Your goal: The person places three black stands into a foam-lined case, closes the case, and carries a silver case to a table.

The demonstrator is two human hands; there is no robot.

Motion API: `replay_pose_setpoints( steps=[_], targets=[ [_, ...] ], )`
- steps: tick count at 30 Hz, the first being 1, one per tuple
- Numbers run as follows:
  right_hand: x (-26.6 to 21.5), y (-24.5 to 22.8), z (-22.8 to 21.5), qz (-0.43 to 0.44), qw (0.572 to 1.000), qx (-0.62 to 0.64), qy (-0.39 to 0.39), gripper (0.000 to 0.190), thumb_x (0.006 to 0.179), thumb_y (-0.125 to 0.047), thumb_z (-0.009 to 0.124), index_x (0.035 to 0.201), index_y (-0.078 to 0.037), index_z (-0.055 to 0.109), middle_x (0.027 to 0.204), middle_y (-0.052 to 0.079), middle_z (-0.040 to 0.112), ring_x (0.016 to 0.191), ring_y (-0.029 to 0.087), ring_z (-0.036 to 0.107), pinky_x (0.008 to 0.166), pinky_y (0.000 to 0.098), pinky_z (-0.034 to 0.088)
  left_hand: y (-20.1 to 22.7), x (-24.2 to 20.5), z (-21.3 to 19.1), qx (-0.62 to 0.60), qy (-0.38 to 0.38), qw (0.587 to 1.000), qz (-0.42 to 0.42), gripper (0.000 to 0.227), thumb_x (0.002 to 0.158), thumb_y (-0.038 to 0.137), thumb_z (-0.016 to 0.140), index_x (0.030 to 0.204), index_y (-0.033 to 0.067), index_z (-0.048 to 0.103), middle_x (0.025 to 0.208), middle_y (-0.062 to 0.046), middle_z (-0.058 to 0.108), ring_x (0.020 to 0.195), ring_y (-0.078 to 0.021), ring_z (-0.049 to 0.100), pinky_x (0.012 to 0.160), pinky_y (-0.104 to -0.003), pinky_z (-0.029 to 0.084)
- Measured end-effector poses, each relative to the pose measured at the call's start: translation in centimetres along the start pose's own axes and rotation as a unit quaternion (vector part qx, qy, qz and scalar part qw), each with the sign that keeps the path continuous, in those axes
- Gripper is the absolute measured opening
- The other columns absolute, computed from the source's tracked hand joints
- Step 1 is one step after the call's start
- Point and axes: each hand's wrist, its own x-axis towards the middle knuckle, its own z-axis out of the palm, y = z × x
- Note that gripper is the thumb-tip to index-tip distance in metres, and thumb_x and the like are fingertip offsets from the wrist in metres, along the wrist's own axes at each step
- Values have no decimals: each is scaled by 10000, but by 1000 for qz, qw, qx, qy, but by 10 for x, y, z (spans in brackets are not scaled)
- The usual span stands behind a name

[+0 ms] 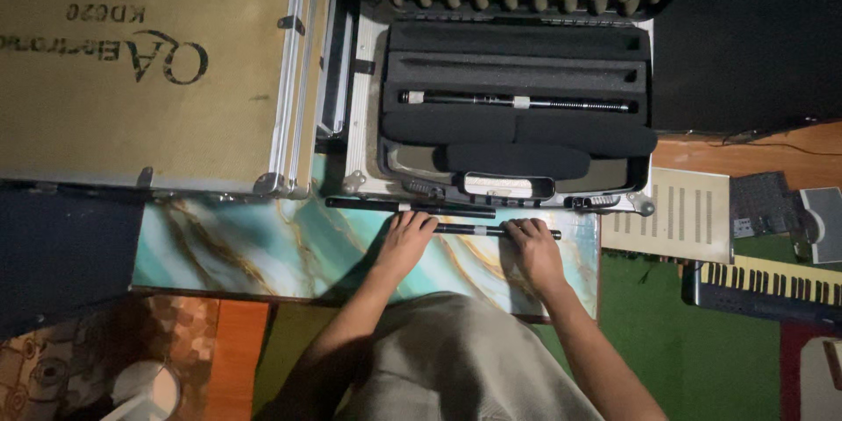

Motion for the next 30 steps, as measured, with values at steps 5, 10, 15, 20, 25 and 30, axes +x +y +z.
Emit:
replay_pose_setpoints(
  steps=[5, 10, 15, 20, 25, 30],
  targets=[
    [1, -10, -24, -31, 999, -6, 42, 406, 785, -59, 703, 1190, -49, 722, 1148, 122, 708, 1080, 331, 606, 978, 420, 483, 11, 1, -34, -12, -16, 1000, -6, 306, 911, 291, 681, 1151, 100, 673, 1096, -88, 648, 1042, -313, 619, 906, -478, 460],
    [-17, -37, -90, -57, 995, 21, 81, 331, 813, -84, 750, 1142, -59, 725, 1070, 110, 713, 1039, 337, 620, 952, 429, 488, 27, -10, -113, -57, -8, 998, 14, 352, 905, 329, 698, 1185, 116, 681, 959, -91, 658, 905, -321, 645, 823, -442, 499],
    [-36, -69, -159, -71, 986, 10, 153, 365, 788, -98, 763, 1150, -85, 729, 1095, 95, 709, 1013, 304, 624, 1012, 484, 472, 63, -15, -198, -62, 45, 997, 33, 317, 895, 351, 728, 1110, 122, 687, 906, -59, 659, 871, -259, 631, 809, -401, 490],
    [-48, -88, -193, -41, 982, -45, 177, 399, 796, -136, 773, 1191, -142, 719, 1115, 61, 701, 1076, 277, 634, 1111, 527, 404, 85, -11, -238, -52, 69, 995, 44, 324, 883, 325, 749, 1123, 115, 693, 882, -42, 647, 846, -241, 610, 763, -391, 458],
    [-46, -91, -198, -9, 978, -96, 187, 407, 783, -227, 803, 1184, -216, 735, 1082, 0, 704, 1056, 219, 627, 1142, 595, 298, 88, -1, -243, -58, 79, 994, 54, 390, 877, 311, 772, 1190, 91, 702, 930, -49, 665, 841, -232, 599, 746, -383, 441],
    [-33, -78, -197, -14, 972, -85, 219, 401, 793, -246, 810, 1185, -215, 731, 1108, -1, 692, 1082, 228, 610, 1125, 584, 314, 83, 17, -241, -38, 141, 986, 79, 356, 863, 310, 771, 1147, 105, 709, 976, -40, 674, 899, -246, 602, 820, -395, 447]
  ],
)
